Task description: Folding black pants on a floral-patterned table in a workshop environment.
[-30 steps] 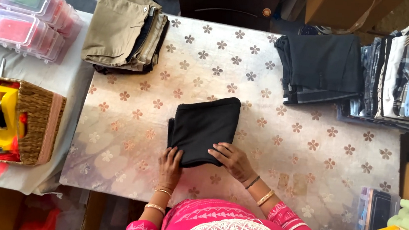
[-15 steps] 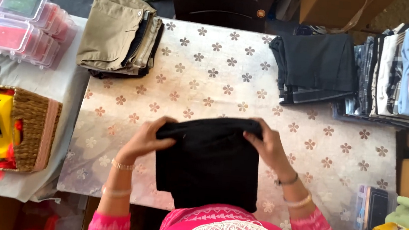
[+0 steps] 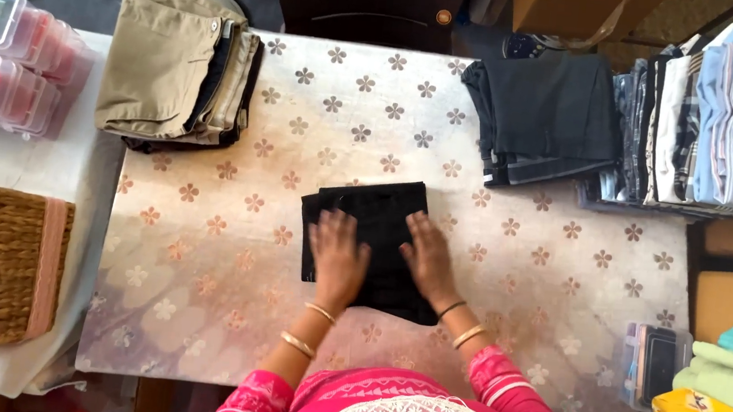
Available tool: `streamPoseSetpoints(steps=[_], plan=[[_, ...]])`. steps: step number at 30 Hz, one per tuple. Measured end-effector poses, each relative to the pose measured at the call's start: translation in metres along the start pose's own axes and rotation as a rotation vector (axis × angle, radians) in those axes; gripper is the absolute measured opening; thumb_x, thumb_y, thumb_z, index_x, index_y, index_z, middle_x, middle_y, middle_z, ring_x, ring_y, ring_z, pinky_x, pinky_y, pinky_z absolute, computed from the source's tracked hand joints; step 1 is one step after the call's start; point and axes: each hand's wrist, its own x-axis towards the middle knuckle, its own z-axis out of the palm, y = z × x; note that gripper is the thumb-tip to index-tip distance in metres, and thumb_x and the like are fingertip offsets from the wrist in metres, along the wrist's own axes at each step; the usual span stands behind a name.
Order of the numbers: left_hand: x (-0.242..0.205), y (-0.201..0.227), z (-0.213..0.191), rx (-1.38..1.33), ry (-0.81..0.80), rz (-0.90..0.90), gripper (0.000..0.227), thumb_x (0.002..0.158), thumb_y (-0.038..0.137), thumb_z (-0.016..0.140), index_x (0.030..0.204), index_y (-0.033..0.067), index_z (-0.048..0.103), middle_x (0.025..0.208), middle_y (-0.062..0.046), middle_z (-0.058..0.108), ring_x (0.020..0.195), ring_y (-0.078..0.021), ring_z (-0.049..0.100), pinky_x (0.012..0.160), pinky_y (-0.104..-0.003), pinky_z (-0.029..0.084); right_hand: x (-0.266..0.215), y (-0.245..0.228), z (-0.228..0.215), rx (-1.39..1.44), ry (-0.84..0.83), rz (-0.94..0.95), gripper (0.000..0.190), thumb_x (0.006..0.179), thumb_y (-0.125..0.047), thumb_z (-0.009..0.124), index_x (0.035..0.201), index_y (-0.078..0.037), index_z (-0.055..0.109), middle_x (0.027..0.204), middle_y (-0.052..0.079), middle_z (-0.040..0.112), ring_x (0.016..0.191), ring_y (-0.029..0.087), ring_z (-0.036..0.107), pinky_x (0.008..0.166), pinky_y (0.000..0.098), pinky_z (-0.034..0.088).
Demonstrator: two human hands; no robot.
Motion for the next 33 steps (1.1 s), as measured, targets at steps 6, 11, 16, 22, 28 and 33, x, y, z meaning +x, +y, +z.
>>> streamPoseSetpoints(steps=[6,11,16,22,28,33], plan=[[-0.036,-0.014,0.042,0.109,-0.317,0.126,0.082,0.095,0.048,0.057,0.157,0.0007,0.029,0.163,-0.024,0.024,0.152,-0.0451,0.014,0.120,-0.064,0.006,-0.013,-0.020,0.020,-0.105,-0.251,-0.248,0.073,0.099,-0.038,0.058,0.158,-0.003,0.033,0.162,0.018,0.036,0.152,0.032,0.031,0.124,0.0466,0.024],[-0.016,-0.051,0.033,0.100,-0.184,-0.032,0.083,0.095,0.050,0.057,0.157,0.0012,0.030,0.163,-0.027,0.024,0.152,-0.0462,0.012,0.120,-0.063,0.005,-0.013,0.001,0.011,-0.094,-0.206,-0.116,0.078,0.100,-0.046,0.054,0.158,-0.002,0.029,0.162,0.019,0.033,0.152,0.034,0.029,0.124,0.0477,0.023],[0.009,-0.101,0.037,0.109,0.020,-0.184,0.063,0.101,0.041,0.059,0.149,0.0024,0.045,0.153,-0.021,0.042,0.146,-0.0428,0.030,0.119,-0.058,0.019,-0.012,0.014,0.013,-0.076,-0.126,-0.035,0.078,0.101,-0.048,0.052,0.159,0.000,0.029,0.163,0.020,0.033,0.151,0.036,0.030,0.124,0.0482,0.024],[0.042,-0.083,0.046,-0.103,0.289,-0.001,0.039,0.093,0.024,0.077,0.128,0.0126,0.061,0.117,-0.013,0.055,0.115,-0.0326,0.050,0.105,-0.046,0.043,-0.013,0.012,0.013,-0.076,-0.100,-0.004,0.077,0.099,-0.045,0.057,0.158,-0.003,0.031,0.161,0.019,0.036,0.149,0.035,0.034,0.124,0.0493,0.026],[0.063,-0.068,0.044,-0.052,0.207,0.003,0.028,0.085,0.023,0.081,0.110,0.0145,0.075,0.101,-0.005,0.059,0.103,-0.0279,0.053,0.096,-0.044,0.042,-0.013,0.013,0.014,-0.084,-0.108,-0.011,0.078,0.097,-0.044,0.059,0.157,-0.002,0.032,0.160,0.019,0.036,0.148,0.036,0.035,0.123,0.0494,0.026],[0.070,-0.074,0.057,-0.057,0.194,-0.018,0.006,0.086,0.019,0.077,0.092,0.0164,0.075,0.091,-0.001,0.065,0.098,-0.0254,0.056,0.091,-0.042,0.043,-0.013,0.012,0.013,-0.068,-0.098,0.000,0.078,0.097,-0.045,0.058,0.157,-0.003,0.033,0.161,0.018,0.036,0.148,0.035,0.035,0.123,0.0492,0.025]])
